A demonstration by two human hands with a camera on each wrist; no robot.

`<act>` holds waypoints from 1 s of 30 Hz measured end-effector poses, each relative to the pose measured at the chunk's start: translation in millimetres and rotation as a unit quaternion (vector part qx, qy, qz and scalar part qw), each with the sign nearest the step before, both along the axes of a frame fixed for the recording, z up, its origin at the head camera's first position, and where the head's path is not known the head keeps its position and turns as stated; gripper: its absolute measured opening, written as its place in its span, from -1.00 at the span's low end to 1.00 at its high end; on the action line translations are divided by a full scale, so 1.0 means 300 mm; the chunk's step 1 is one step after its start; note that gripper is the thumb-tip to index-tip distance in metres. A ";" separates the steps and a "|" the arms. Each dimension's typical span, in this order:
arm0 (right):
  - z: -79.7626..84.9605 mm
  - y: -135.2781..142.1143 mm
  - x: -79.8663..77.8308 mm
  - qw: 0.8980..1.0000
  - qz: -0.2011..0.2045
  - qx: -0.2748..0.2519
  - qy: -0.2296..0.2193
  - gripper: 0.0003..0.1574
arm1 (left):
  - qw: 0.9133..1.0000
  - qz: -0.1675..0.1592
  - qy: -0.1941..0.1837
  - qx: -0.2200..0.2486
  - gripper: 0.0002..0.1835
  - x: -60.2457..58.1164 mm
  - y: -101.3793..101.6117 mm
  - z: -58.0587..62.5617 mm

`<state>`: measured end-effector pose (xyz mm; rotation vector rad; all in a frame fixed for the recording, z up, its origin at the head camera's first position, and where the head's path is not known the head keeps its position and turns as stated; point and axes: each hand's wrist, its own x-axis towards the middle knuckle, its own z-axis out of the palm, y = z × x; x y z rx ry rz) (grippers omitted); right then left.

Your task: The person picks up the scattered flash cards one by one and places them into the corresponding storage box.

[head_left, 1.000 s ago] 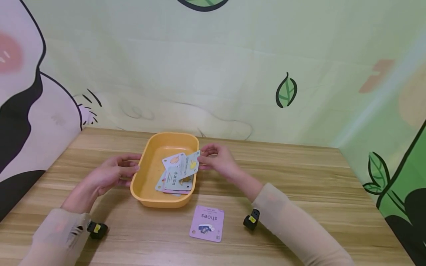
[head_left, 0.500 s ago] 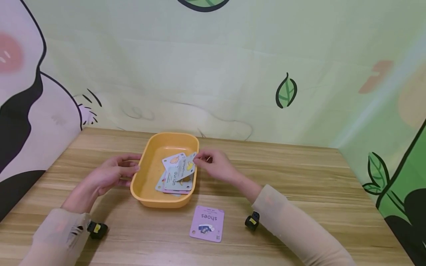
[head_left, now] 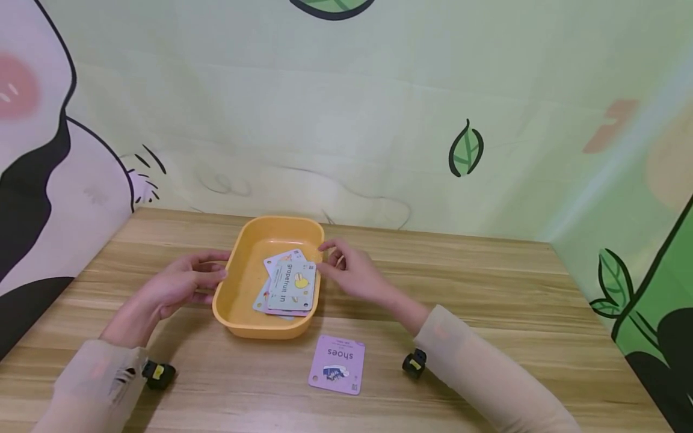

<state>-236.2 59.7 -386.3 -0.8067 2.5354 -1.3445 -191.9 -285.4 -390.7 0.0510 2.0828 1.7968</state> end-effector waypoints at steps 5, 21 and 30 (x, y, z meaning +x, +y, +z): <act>0.006 0.034 0.014 1.000 0.009 0.012 0.006 -0.66 | 1.000 0.002 0.000 0.000 -0.34 0.001 0.001 0.003; -0.018 0.119 0.107 0.974 0.152 0.169 0.011 -0.90 | 1.000 0.003 0.001 -0.002 -0.33 0.001 0.000 -0.003; -0.011 0.130 0.183 0.950 0.168 0.257 0.052 -0.47 | 1.000 0.003 0.002 -0.010 -0.33 0.003 0.003 0.002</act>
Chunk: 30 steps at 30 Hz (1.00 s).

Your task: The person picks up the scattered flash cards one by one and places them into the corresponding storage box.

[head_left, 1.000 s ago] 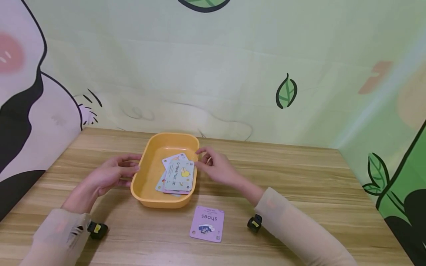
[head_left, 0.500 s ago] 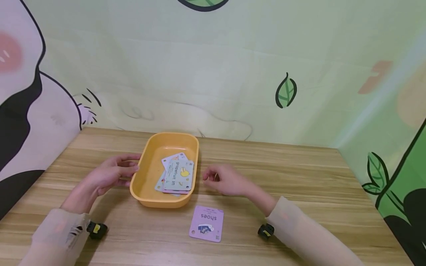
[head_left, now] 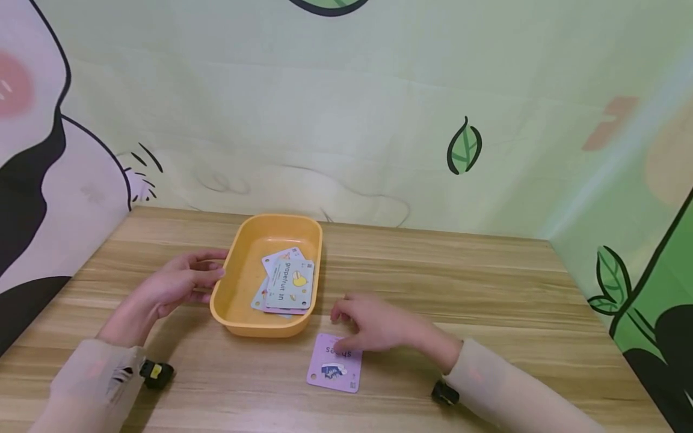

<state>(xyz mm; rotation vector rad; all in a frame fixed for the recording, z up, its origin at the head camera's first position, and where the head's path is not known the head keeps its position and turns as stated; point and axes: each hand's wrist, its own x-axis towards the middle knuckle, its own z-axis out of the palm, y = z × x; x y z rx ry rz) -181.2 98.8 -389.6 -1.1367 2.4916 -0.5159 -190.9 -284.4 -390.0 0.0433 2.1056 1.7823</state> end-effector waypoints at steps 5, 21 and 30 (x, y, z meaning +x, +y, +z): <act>0.006 -0.010 0.034 0.999 -0.004 0.034 -0.006 -0.35 | 1.000 0.000 -0.002 0.001 -0.33 -0.002 -0.001 0.000; 0.006 -0.033 0.091 0.995 -0.024 0.085 0.039 -0.09 | 1.000 -0.002 -0.003 0.003 -0.32 -0.002 -0.001 0.000; 0.008 -0.039 0.095 0.997 -0.041 0.067 0.000 -0.25 | 1.000 0.003 -0.005 -0.013 -0.31 -0.004 0.004 0.007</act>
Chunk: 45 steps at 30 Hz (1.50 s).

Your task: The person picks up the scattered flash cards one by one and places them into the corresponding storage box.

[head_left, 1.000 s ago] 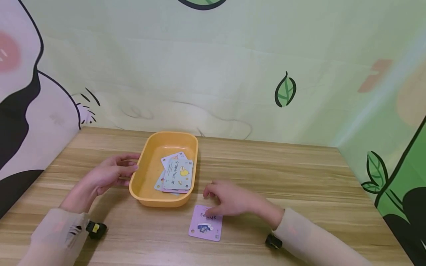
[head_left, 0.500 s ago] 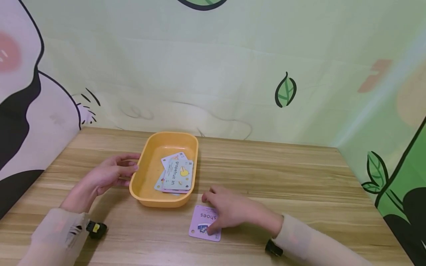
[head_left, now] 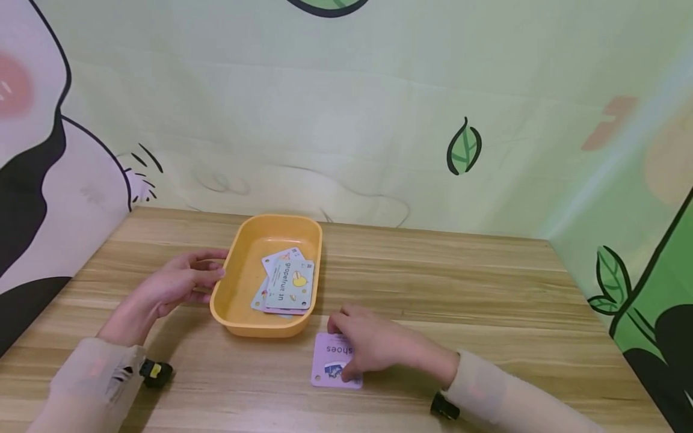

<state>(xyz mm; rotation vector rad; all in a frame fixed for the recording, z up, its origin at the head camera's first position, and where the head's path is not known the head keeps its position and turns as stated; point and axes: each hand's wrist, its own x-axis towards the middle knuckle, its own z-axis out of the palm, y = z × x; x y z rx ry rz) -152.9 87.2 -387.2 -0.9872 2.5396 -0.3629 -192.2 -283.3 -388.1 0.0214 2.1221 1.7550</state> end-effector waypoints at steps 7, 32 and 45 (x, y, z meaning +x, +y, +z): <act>-0.003 0.003 -0.016 0.998 -0.016 -0.046 -0.036 -0.41 | 1.000 0.003 0.002 -0.021 -0.32 -0.004 0.006 0.005; 0.016 0.102 -0.102 0.976 -0.004 -0.161 -0.148 -0.43 | 0.993 -0.010 0.056 -0.108 -0.37 0.008 0.046 0.046; 0.033 0.154 -0.154 0.941 -0.032 -0.220 -0.254 -0.45 | 0.992 -0.009 0.047 -0.113 -0.37 0.003 0.044 0.048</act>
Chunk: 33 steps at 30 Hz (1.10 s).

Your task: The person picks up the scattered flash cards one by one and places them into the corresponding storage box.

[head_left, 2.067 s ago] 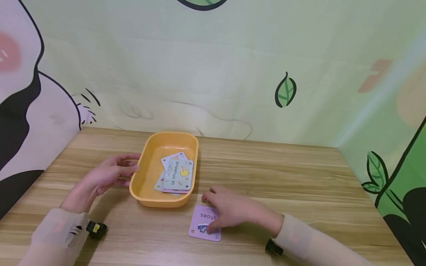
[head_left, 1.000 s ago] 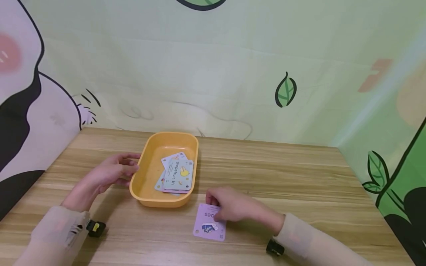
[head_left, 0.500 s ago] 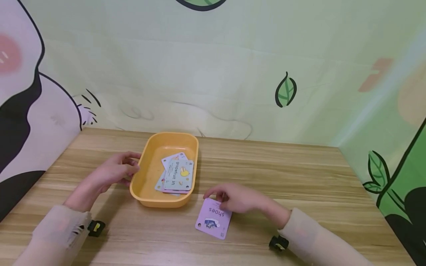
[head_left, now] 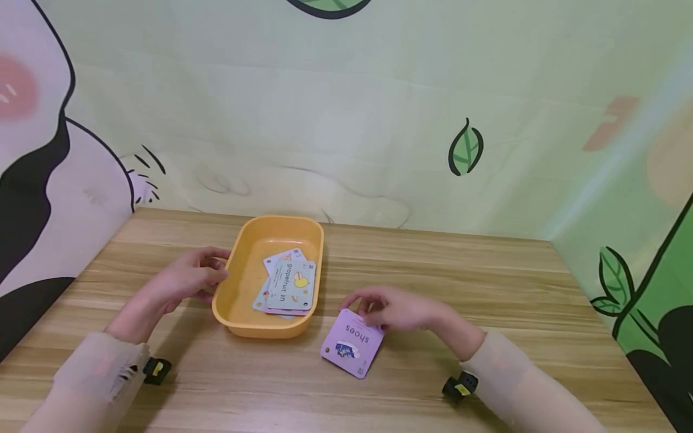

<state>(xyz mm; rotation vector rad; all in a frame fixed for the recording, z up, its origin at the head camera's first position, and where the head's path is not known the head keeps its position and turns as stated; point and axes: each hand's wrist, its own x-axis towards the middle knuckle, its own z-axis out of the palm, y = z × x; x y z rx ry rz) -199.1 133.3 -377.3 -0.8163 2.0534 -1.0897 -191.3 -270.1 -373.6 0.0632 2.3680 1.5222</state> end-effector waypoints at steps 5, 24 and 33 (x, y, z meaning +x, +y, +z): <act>0.009 0.016 -0.020 0.999 -0.028 -0.025 -0.034 -0.45 | 1.000 0.002 -0.009 0.001 -0.37 0.001 0.001 0.007; 0.020 -0.067 -0.084 0.971 -0.157 -0.152 -0.095 -0.40 | 1.000 0.000 -0.020 0.013 -0.37 -0.007 -0.007 0.000; 0.034 -0.150 -0.081 0.963 -0.196 -0.166 -0.084 -0.40 | 1.000 0.002 -0.023 0.015 -0.37 -0.007 -0.007 0.000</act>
